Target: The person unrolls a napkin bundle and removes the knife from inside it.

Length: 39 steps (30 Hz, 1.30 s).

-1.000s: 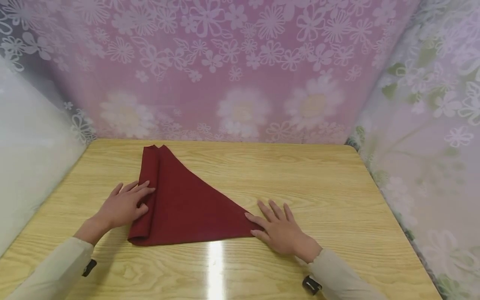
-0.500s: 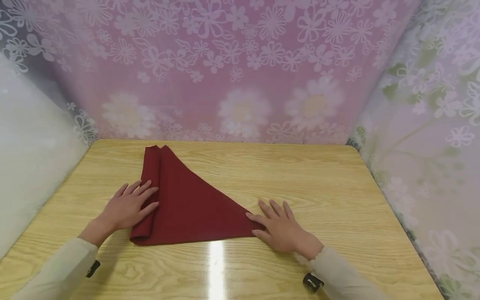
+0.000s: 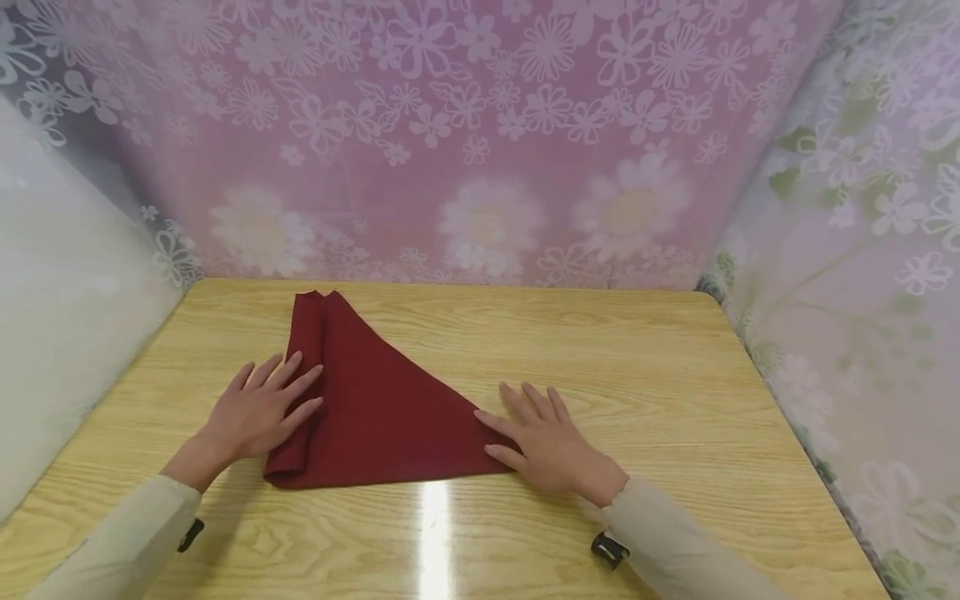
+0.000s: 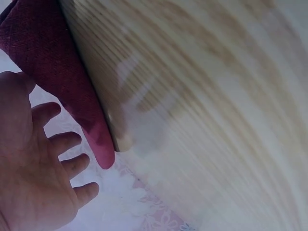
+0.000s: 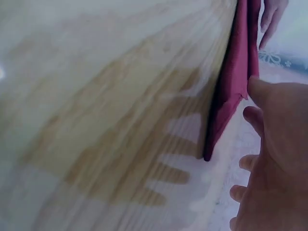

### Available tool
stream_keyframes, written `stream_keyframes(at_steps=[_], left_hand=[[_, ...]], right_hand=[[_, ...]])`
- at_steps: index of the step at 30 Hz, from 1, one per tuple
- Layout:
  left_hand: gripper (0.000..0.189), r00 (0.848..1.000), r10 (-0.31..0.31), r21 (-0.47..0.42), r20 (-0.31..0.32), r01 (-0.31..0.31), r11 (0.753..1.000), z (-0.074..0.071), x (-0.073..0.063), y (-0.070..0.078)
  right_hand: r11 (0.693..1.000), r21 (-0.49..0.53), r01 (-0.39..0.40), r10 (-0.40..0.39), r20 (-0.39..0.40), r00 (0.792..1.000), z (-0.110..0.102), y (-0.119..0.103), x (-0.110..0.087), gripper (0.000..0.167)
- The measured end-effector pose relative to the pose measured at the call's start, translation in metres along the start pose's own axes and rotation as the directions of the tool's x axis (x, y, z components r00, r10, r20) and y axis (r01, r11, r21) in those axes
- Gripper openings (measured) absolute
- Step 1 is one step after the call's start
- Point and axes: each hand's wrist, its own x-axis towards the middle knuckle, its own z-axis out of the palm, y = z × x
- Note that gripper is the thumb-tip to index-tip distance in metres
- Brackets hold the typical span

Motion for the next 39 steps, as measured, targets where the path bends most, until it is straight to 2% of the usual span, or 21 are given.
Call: stream_keyframes(at_steps=[3, 7, 14, 21, 31, 39], left_hand=[[0.054, 1.0, 0.013, 0.003, -0.003, -0.013, 1.0, 0.002, -0.002, -0.001], [0.054, 1.0, 0.014, 0.0, -0.004, -0.014, 1.0, 0.005, -0.004, -0.003], [0.056, 1.0, 0.011, -0.022, -0.003, -0.011, 1.0, 0.009, -0.004, -0.004], [0.057, 1.0, 0.008, -0.049, 0.013, -0.007, 0.999, 0.01, -0.003, -0.002], [0.058, 1.0, 0.008, -0.065, 0.029, -0.006, 0.998, 0.011, 0.007, 0.007], [0.057, 0.999, 0.01, -0.054, 0.037, -0.008, 0.999, 0.014, 0.017, 0.019]], right_hand=[[1.0, -0.028, -0.004, 0.006, 0.051, 0.999, 0.004, 0.0, 0.004, 0.054], [0.998, -0.061, 0.017, -0.013, 0.068, 0.998, 0.009, -0.001, 0.006, 0.055], [0.993, -0.122, 0.007, 0.0, 0.06, 0.998, 0.01, -0.003, 0.004, 0.056], [0.988, -0.153, -0.006, 0.007, 0.008, 1.0, 0.012, -0.003, 0.001, 0.055], [0.99, -0.128, -0.051, 0.054, 0.021, 0.998, 0.008, 0.004, -0.008, 0.056], [0.995, -0.084, -0.06, 0.057, -0.042, 0.998, 0.017, 0.024, -0.018, 0.057]])
